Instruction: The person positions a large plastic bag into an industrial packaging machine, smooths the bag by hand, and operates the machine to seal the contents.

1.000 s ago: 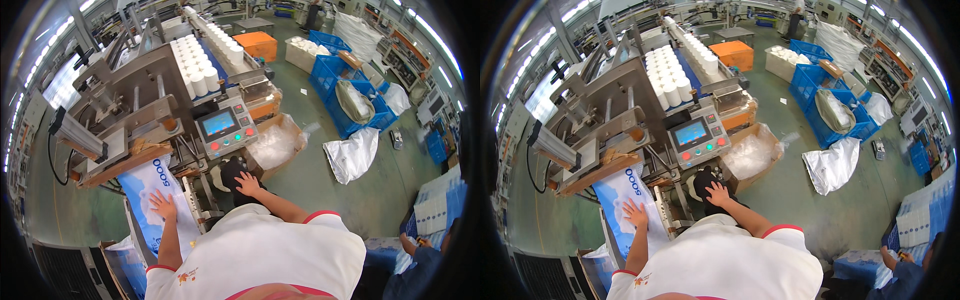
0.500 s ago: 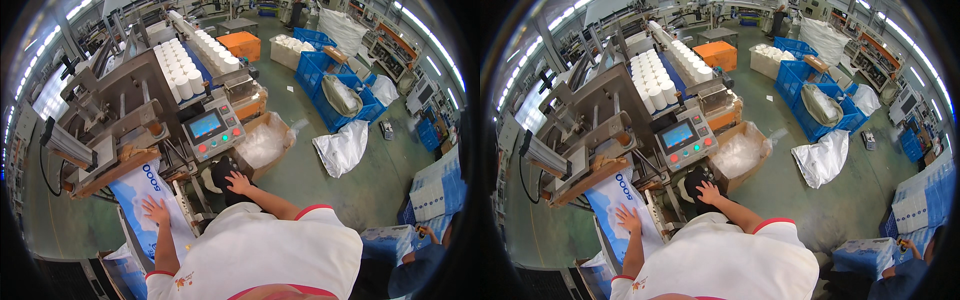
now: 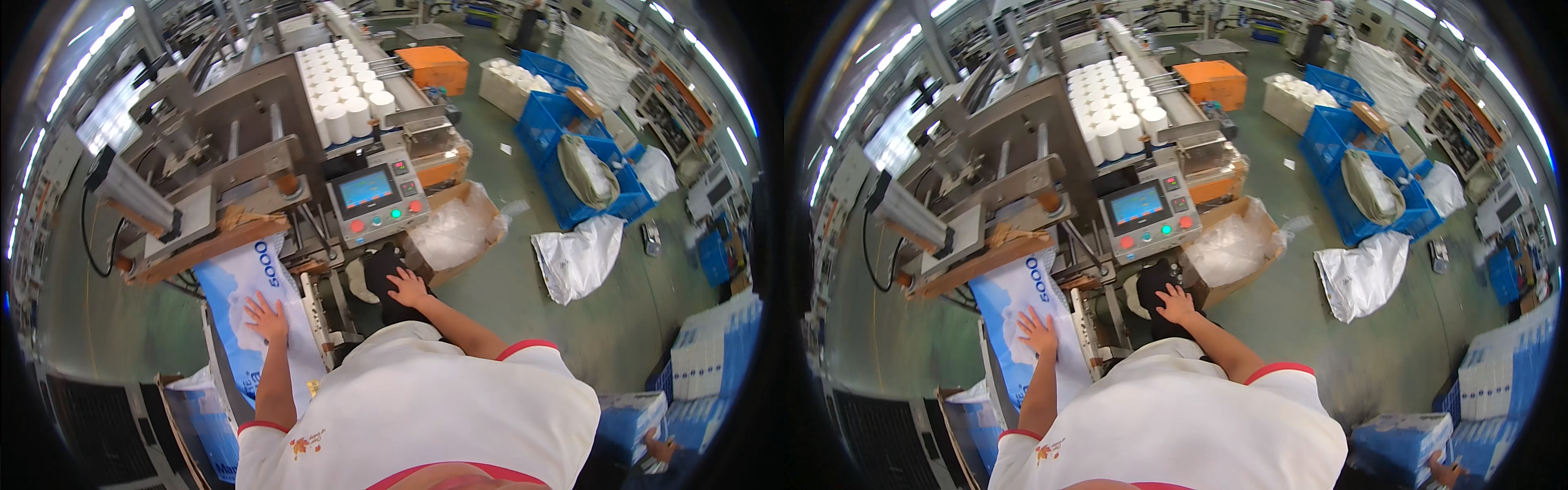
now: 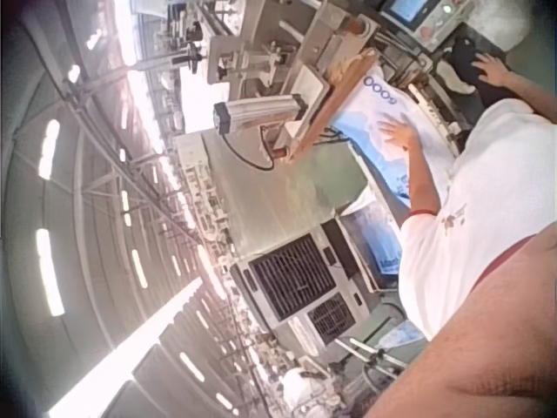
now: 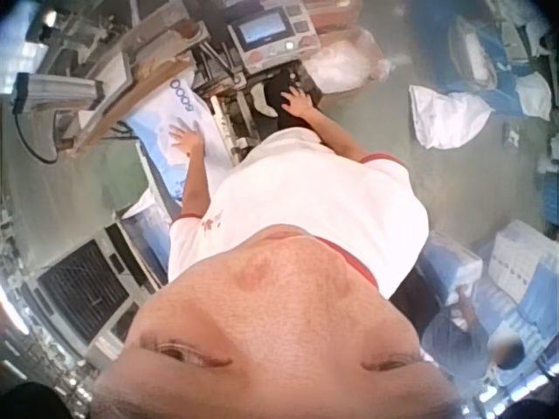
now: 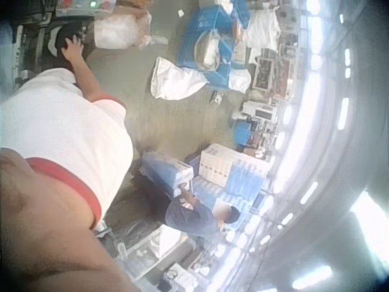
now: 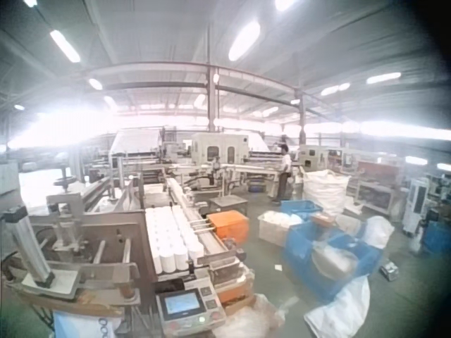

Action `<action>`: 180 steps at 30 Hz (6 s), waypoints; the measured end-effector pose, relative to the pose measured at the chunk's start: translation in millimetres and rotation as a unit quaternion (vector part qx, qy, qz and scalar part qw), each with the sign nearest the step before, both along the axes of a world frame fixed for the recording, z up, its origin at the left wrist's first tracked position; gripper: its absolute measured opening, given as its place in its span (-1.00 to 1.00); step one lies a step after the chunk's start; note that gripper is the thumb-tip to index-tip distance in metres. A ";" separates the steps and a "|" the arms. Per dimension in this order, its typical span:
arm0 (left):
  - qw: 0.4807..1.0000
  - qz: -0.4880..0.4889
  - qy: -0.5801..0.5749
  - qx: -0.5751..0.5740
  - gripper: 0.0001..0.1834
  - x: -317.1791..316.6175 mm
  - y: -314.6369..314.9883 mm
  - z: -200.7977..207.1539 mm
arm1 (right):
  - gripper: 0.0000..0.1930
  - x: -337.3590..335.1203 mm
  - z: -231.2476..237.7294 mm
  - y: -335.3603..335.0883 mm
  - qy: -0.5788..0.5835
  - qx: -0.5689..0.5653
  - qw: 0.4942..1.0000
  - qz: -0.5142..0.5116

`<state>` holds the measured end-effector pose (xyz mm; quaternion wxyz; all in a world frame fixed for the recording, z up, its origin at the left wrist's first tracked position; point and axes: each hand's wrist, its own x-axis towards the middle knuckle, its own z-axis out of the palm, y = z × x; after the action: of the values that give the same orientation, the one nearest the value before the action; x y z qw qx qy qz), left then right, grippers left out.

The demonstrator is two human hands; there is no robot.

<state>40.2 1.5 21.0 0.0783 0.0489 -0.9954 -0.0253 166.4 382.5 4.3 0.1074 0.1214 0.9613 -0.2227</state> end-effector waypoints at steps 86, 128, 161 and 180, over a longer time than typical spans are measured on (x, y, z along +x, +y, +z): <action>1.000 0.002 -0.006 0.015 -0.24 -0.9 1.4 4.5 | -0.39 -10.0 -6.9 3.2 -0.020 0.024 1.000 -0.001; 0.999 0.009 0.003 0.035 -0.25 1.5 0.4 7.6 | -0.39 -18.8 -9.7 3.6 -0.030 0.024 0.999 0.014; 0.985 -0.041 0.113 0.123 -0.34 50.4 -23.3 112.0 | -0.25 -70.5 71.2 -99.3 0.006 -0.029 0.983 0.181; 0.992 0.022 0.103 0.064 -0.26 -60.0 -41.0 113.6 | -0.25 -134.5 136.9 -267.6 0.306 0.032 0.905 0.294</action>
<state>-19.8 -39.5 134.6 0.1777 0.0729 -0.9771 -0.0917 31.9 114.9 141.2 -0.1353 -0.2378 0.9455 -0.1766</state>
